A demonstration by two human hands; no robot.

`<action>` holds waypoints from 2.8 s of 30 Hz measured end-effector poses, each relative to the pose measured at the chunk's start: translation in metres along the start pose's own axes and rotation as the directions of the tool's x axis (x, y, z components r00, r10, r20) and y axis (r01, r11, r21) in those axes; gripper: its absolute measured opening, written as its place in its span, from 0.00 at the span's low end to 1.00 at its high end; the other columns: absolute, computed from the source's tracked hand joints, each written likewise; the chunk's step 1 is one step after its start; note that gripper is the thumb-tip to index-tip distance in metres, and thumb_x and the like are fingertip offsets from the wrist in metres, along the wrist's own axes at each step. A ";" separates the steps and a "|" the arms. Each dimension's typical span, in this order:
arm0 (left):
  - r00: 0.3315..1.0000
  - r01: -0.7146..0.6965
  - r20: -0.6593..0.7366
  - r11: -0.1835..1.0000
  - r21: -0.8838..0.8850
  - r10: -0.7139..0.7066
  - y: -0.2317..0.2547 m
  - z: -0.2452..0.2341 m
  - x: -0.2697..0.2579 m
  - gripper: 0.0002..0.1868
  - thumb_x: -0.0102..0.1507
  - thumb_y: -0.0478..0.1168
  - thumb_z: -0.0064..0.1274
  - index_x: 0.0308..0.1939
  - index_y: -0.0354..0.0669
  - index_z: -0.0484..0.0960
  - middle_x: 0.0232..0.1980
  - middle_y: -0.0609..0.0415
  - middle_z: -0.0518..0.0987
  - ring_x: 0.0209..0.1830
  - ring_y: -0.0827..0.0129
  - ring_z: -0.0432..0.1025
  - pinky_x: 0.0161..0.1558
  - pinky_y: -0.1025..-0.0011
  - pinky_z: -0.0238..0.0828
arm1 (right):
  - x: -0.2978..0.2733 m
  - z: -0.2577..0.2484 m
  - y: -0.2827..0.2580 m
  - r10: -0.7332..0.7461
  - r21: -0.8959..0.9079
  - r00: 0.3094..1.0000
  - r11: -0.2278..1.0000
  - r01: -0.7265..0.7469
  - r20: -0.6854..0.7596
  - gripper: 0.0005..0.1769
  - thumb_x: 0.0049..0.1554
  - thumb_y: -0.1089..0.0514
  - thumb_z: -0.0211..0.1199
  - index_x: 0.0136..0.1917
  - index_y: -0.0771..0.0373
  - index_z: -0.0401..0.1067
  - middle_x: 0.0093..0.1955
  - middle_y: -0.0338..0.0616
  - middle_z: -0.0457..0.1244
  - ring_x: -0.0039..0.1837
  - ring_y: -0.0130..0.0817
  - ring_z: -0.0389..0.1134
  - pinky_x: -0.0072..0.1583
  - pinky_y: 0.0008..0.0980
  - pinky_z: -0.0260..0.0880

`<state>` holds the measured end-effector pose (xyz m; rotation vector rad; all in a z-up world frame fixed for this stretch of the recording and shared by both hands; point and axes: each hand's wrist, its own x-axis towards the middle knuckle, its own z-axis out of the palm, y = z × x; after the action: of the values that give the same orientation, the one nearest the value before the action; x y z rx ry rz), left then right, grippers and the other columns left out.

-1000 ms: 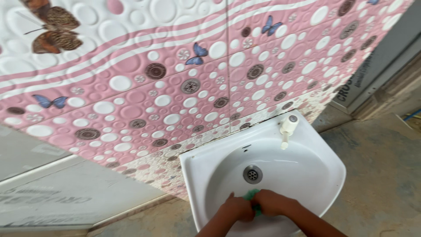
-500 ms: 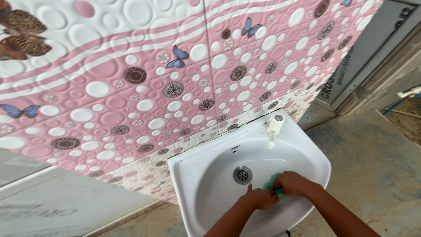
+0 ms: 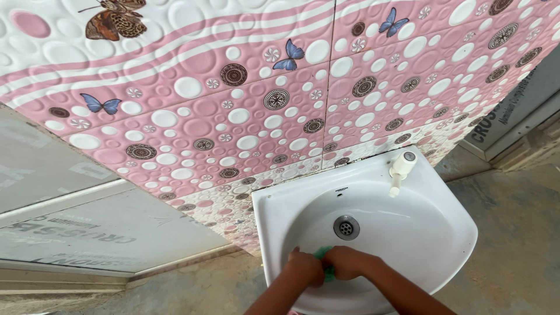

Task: The person scrubs a white wall-mounted sink using a green sponge. They wipe the basin, rim, and faucet area repeatedly with both hands.

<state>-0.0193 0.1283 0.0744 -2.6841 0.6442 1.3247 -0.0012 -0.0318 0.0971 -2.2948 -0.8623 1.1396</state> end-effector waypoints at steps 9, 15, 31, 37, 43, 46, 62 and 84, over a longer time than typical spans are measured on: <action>0.998 0.005 0.060 0.979 -0.206 0.008 -0.006 -0.015 -0.037 0.21 0.63 0.49 0.47 0.54 0.45 0.85 0.56 0.41 0.81 0.57 0.48 0.76 0.58 0.56 0.73 | -0.028 0.006 -0.013 -0.005 0.077 0.999 0.997 0.002 0.036 0.38 0.47 0.72 0.52 0.71 0.52 0.71 0.60 0.55 0.68 0.63 0.52 0.67 0.63 0.43 0.66; 1.000 -0.019 0.008 0.991 -0.131 0.020 -0.016 0.012 0.017 0.21 0.58 0.43 0.50 0.52 0.41 0.87 0.55 0.41 0.83 0.58 0.52 0.76 0.73 0.60 0.57 | 0.005 0.020 0.014 0.067 -0.023 0.997 0.998 -0.066 0.048 0.42 0.51 0.72 0.51 0.78 0.51 0.58 0.78 0.46 0.55 0.75 0.47 0.58 0.70 0.40 0.61; 0.998 0.001 -0.062 0.998 -0.069 -0.005 -0.022 0.012 0.038 0.19 0.60 0.37 0.53 0.55 0.41 0.85 0.56 0.42 0.82 0.58 0.51 0.76 0.58 0.56 0.74 | 0.031 0.023 0.039 0.108 -0.267 0.994 0.958 -0.107 -0.012 0.43 0.54 0.71 0.50 0.81 0.55 0.51 0.80 0.49 0.51 0.73 0.50 0.59 0.69 0.43 0.64; 0.991 -0.134 -0.023 0.982 -0.135 0.133 -0.004 0.004 -0.026 0.19 0.60 0.36 0.49 0.55 0.46 0.85 0.50 0.39 0.83 0.51 0.47 0.78 0.52 0.54 0.76 | -0.027 0.006 0.004 0.027 -0.088 0.997 0.996 -0.021 0.066 0.41 0.50 0.74 0.51 0.73 0.46 0.68 0.65 0.48 0.66 0.65 0.49 0.66 0.64 0.43 0.66; 0.975 -0.220 -0.032 0.939 -0.264 0.220 -0.001 -0.009 -0.052 0.24 0.60 0.36 0.46 0.57 0.59 0.84 0.46 0.43 0.83 0.48 0.49 0.77 0.50 0.56 0.74 | -0.053 -0.017 -0.007 0.031 -0.030 0.984 0.999 -0.026 0.176 0.44 0.48 0.75 0.48 0.71 0.39 0.72 0.61 0.45 0.68 0.60 0.46 0.67 0.61 0.40 0.68; 0.983 -0.182 -0.040 0.961 -0.208 0.178 0.007 -0.008 -0.045 0.17 0.60 0.36 0.48 0.51 0.46 0.85 0.46 0.41 0.83 0.48 0.48 0.78 0.48 0.56 0.75 | -0.048 -0.018 -0.011 0.057 -0.079 0.983 0.996 -0.044 0.175 0.37 0.52 0.72 0.50 0.69 0.43 0.73 0.59 0.47 0.68 0.59 0.46 0.68 0.61 0.41 0.68; 0.997 0.030 -0.065 0.988 -0.153 -0.041 0.007 0.008 0.065 0.18 0.56 0.37 0.57 0.51 0.42 0.86 0.50 0.42 0.84 0.50 0.52 0.80 0.52 0.57 0.77 | 0.025 0.008 0.045 0.253 -0.090 0.967 0.964 -0.248 0.039 0.41 0.56 0.70 0.54 0.81 0.58 0.53 0.66 0.55 0.65 0.68 0.51 0.66 0.66 0.41 0.67; 0.953 -0.254 -0.202 0.958 -0.129 0.226 0.056 0.026 0.054 0.17 0.58 0.37 0.49 0.50 0.40 0.84 0.53 0.40 0.82 0.60 0.48 0.73 0.67 0.46 0.59 | -0.037 0.019 0.062 0.234 -0.073 0.971 0.969 -0.237 -0.038 0.11 0.57 0.62 0.58 0.51 0.62 0.78 0.54 0.52 0.69 0.57 0.48 0.70 0.59 0.44 0.69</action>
<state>-0.0319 0.0655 0.0227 -2.9591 0.9548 1.2280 -0.0125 -0.0995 0.0681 -2.5239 -0.6446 1.1843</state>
